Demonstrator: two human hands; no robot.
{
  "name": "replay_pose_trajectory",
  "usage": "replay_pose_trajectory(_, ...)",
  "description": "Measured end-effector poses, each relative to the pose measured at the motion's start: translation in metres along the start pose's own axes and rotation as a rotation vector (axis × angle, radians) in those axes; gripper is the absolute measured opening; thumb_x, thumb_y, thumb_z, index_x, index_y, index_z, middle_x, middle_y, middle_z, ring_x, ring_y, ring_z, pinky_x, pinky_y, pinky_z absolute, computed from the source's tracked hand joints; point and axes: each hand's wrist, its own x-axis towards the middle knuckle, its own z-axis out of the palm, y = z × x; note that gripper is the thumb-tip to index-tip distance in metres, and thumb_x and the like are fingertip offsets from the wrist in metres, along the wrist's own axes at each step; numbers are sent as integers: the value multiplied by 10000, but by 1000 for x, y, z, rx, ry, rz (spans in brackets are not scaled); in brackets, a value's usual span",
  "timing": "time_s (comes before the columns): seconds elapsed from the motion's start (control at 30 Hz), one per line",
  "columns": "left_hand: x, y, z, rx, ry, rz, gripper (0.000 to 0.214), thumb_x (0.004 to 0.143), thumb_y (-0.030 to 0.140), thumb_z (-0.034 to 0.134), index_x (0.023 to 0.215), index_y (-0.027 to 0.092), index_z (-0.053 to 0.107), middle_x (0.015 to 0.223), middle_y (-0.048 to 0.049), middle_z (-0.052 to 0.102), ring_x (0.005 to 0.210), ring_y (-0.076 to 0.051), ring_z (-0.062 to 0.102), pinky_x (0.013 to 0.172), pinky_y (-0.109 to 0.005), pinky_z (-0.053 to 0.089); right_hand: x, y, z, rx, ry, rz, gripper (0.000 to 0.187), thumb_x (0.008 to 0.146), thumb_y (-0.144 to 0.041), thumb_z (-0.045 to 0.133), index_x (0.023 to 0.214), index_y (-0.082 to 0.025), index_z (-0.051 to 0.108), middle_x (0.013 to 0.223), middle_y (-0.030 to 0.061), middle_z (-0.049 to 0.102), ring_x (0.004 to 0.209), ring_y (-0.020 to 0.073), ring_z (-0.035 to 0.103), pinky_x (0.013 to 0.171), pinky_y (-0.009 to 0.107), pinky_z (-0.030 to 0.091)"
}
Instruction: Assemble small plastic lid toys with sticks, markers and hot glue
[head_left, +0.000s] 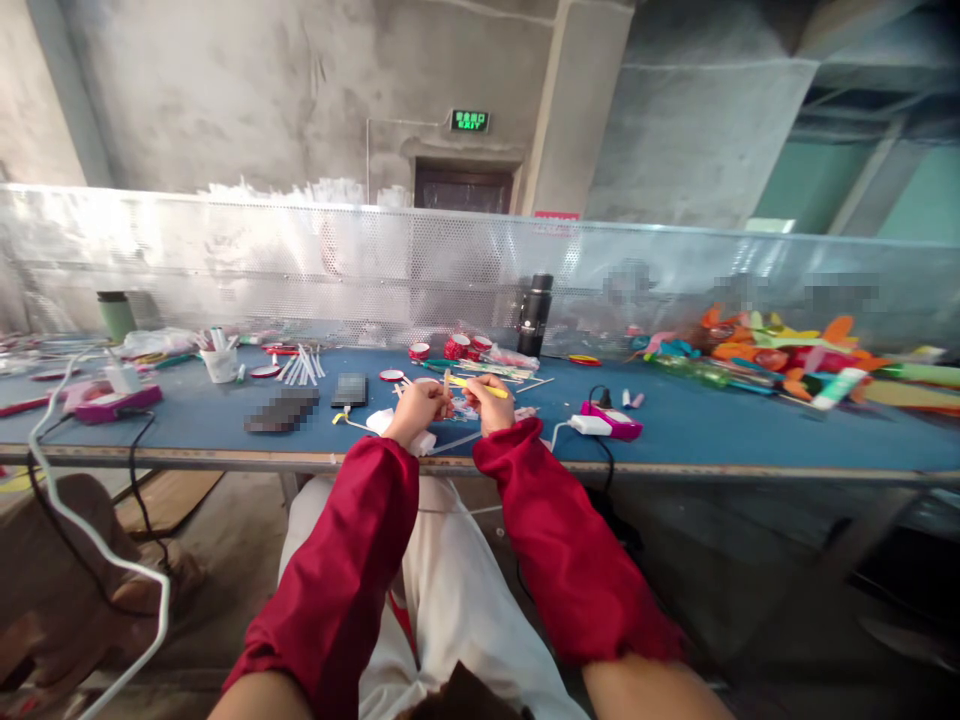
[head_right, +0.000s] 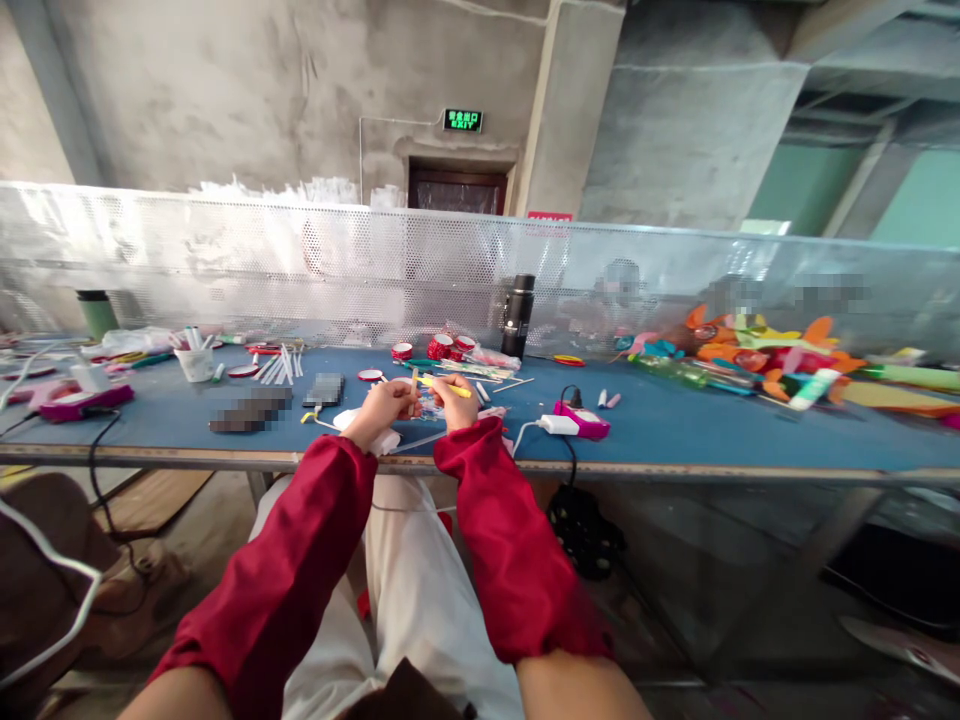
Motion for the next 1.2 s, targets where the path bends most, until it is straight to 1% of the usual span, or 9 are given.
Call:
replay_pose_trajectory(0.27, 1, 0, 0, -7, -4, -10, 84, 857, 74, 627, 834, 129, 686, 628, -5, 673, 540, -112, 645, 583, -217, 521, -1, -1, 1, -6, -9, 0, 242, 614, -390, 795, 674, -206, 651, 599, -21, 684, 489, 95, 531, 486, 231, 424)
replay_pose_trajectory(0.5, 0, 1, 1, -6, -3, -10, 82, 852, 75, 628, 823, 127, 684, 620, -5, 678, 543, -109, 645, 589, -212, 522, -1, -1, 1, -3, 10, -1, 251, 614, -402, 789, 682, -210, 642, 592, -26, 680, 488, 101, 532, 483, 237, 425)
replay_pose_trajectory(0.63, -1, 1, 1, -1, -9, -10, 97, 847, 72, 618, 802, 132, 680, 609, -6, 676, 552, -115, 652, 569, -203, 508, -2, -1, 1, -11, -5, 0, 253, 610, -396, 798, 674, -205, 645, 595, -23, 684, 485, 97, 531, 481, 232, 426)
replay_pose_trajectory(0.83, -3, 4, 2, 7, 15, -10, 111, 857, 72, 600, 818, 132, 686, 639, -9, 687, 551, -111, 651, 576, -210, 518, 0, 0, 0, -4, 12, 4, 261, 611, -414, 789, 692, -214, 642, 587, -31, 676, 479, 107, 539, 476, 241, 431)
replay_pose_trajectory(1.03, -3, 4, 3, 15, 3, -6, 121, 835, 66, 619, 750, 140, 663, 597, 3, 665, 546, -109, 638, 587, -207, 520, -1, -1, 1, -10, 7, 6, 245, 613, -399, 789, 673, -211, 646, 594, -26, 680, 483, 104, 538, 477, 239, 430)
replay_pose_trajectory(1.2, -4, 4, 2, 23, 1, 2, 118, 849, 72, 604, 776, 139, 670, 614, -1, 672, 551, -106, 638, 581, -203, 515, -1, -1, 0, 2, 21, 14, 258, 605, -414, 788, 687, -217, 642, 586, -33, 674, 480, 106, 543, 476, 238, 444)
